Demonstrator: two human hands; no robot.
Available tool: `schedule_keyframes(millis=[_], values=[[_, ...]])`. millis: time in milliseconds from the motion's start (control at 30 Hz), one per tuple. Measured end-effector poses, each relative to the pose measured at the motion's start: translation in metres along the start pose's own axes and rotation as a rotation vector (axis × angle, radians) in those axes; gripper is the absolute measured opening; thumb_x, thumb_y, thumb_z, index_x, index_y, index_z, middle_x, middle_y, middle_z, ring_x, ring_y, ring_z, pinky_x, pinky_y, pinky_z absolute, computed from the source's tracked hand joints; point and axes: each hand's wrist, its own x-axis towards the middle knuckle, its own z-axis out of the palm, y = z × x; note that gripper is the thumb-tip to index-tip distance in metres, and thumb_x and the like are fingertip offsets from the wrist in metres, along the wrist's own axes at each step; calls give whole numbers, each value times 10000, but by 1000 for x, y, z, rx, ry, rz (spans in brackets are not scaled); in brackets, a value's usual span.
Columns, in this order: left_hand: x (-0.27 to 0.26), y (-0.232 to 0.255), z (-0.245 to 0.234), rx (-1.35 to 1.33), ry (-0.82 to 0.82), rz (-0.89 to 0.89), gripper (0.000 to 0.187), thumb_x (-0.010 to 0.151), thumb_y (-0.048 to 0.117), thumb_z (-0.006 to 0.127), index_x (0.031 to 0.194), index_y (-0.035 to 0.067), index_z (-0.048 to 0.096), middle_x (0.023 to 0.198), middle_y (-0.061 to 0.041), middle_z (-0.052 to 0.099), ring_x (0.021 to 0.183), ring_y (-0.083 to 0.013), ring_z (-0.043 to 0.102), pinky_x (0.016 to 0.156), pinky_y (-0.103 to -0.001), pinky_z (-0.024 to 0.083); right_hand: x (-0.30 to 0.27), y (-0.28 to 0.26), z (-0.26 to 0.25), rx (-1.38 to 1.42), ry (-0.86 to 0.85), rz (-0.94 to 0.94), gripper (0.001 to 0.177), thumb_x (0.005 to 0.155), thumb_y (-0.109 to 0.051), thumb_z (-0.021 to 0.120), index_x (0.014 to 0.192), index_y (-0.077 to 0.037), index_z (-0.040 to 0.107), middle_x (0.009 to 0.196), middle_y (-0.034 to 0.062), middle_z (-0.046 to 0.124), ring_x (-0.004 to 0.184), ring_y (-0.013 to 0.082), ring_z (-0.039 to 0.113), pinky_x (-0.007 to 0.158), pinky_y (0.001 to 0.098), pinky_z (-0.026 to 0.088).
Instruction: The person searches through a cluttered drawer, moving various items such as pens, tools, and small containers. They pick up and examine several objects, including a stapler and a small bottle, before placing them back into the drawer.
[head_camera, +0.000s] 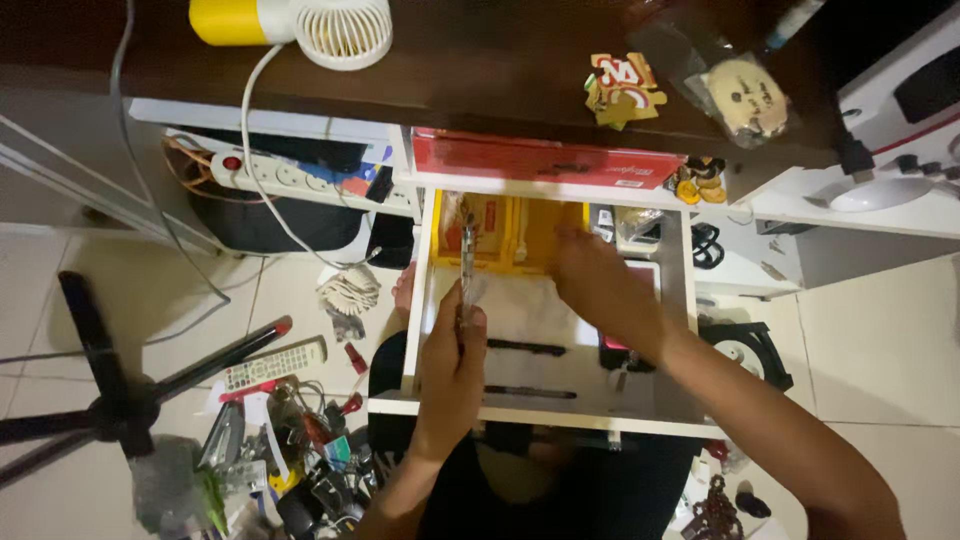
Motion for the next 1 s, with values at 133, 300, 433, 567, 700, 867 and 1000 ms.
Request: schedule_keyframes(millis=[133, 300, 433, 567, 700, 867, 1000], values=[[0, 4, 0, -44, 9, -33, 458, 1070, 250, 455, 1452, 4, 510, 671, -5, 432, 569, -67, 395, 515, -278, 344, -21, -42, -8, -78, -407, -132, 284, 881, -197, 704, 1069, -7, 610, 988, 195, 674, 932, 369, 683, 771, 494, 577], [-3, -9, 4, -353, -3, -18, 370, 1114, 189, 427, 1421, -8, 488, 840, 13, 455, 669, -59, 382, 581, -249, 368, -38, -54, 4, 24, -453, -419, 497, 783, -314, 784, 1082, 39, 602, 980, 218, 661, 870, 381, 688, 682, 488, 573], [-3, -14, 5, -373, 21, 10, 327, 1114, 151, 409, 1388, -8, 491, 880, -1, 485, 688, -69, 398, 608, -236, 385, -36, -59, 16, 90, -626, -328, 192, 881, -141, 652, 1035, -26, 653, 991, 182, 689, 882, 360, 710, 749, 461, 580], [-1, -15, 4, -366, 12, -22, 324, 1115, 141, 396, 1392, 5, 495, 839, -6, 470, 661, -71, 404, 592, -231, 385, -39, -59, 6, 260, -745, -320, 167, 896, -184, 641, 958, -34, 681, 893, 183, 719, 890, 344, 722, 804, 446, 560], [-1, -16, 4, -409, 8, -7, 320, 1113, 132, 409, 1390, -6, 488, 869, -14, 479, 692, -73, 413, 619, -240, 406, -32, -59, 12, 325, -860, -298, 222, 864, -179, 681, 993, 1, 665, 931, 189, 720, 887, 353, 705, 786, 457, 550], [1, -15, 4, -352, -5, -19, 324, 1111, 143, 393, 1382, -3, 494, 851, -12, 486, 676, -76, 423, 610, -243, 408, -38, -54, 13, 382, -875, -272, 219, 897, -176, 651, 1024, 0, 675, 942, 188, 717, 872, 327, 705, 764, 420, 548], [2, -14, 5, -414, -15, -11, 330, 1118, 142, 380, 1398, 1, 483, 836, -6, 449, 674, -76, 394, 609, -244, 394, -43, -50, 16, 438, -868, -249, 221, 901, -187, 639, 1027, -11, 686, 935, 174, 746, 875, 290, 730, 774, 385, 557]])
